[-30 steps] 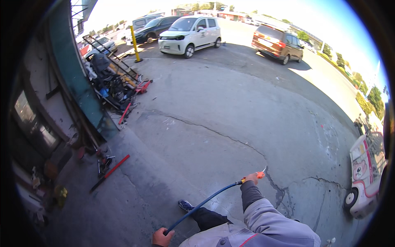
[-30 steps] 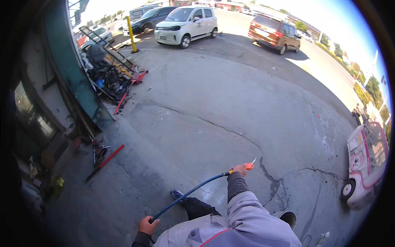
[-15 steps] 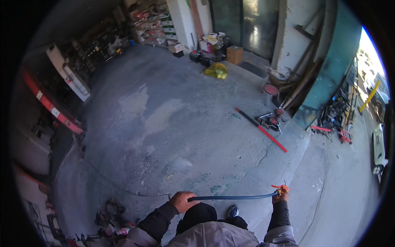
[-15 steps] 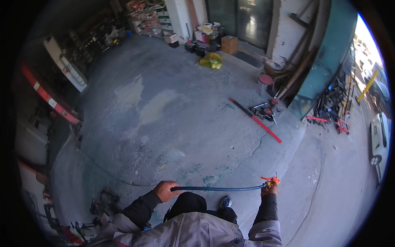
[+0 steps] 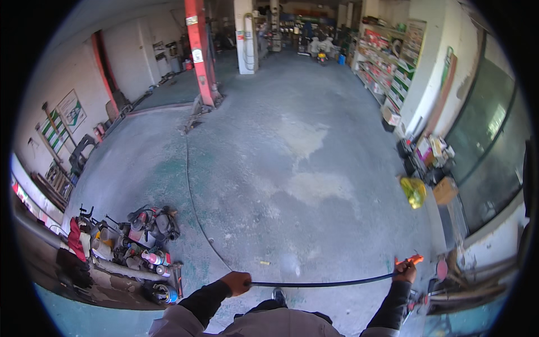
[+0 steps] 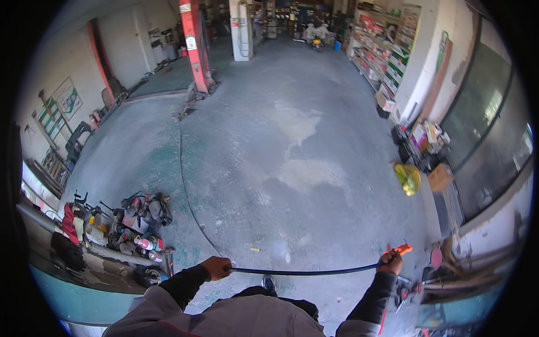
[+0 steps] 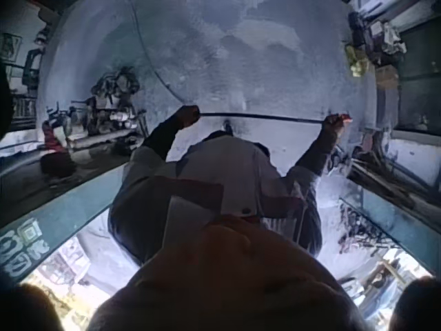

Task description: The person uses a handheld air blow gun connected to a hose to blow dust and debris off a metal cart, a plastic tray, and the concrete floor of a garage. The person then coils the hose and places it on a red lift post.

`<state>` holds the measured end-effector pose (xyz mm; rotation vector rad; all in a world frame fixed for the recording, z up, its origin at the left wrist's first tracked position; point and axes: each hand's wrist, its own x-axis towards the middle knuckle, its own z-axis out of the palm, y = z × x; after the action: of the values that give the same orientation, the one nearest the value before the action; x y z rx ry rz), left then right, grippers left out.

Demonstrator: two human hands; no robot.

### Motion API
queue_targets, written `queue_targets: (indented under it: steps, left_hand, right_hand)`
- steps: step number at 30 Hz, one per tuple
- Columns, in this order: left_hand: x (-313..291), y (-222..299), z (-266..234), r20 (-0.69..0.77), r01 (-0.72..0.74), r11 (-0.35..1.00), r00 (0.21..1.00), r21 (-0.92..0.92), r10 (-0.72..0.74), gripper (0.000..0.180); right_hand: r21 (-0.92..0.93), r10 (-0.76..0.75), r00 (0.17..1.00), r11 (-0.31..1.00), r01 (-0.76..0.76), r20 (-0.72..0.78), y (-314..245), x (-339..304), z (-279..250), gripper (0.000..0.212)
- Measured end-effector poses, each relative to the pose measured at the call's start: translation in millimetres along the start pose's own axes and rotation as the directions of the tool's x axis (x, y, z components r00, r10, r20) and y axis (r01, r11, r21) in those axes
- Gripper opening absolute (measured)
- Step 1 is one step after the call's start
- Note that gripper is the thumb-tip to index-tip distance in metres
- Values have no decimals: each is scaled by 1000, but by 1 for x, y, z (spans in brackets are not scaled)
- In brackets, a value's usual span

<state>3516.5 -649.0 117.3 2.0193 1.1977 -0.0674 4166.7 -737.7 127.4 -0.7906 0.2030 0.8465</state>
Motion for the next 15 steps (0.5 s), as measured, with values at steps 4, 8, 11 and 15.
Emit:
queue_targets:
  steps: [4,8,11,15]
  left_hand:
    - [5,-117,-20,-189,385,923,908,21,-375,20]
    - [-5,-203,-8,-537,740,646,473,-189,-699,34]
    - [16,-244,9,-556,798,412,117,-440,-823,56]
    - [84,-291,-5,-604,595,450,-76,-666,-793,46]
  right_hand:
    - [-19,-170,986,985,170,-4,-14,70,90,19]
    - [-69,-189,982,980,189,2,-3,159,144,21]
    - [-132,-159,987,979,157,2,35,238,169,19]
    - [-118,-60,988,992,44,-143,118,349,228,21]
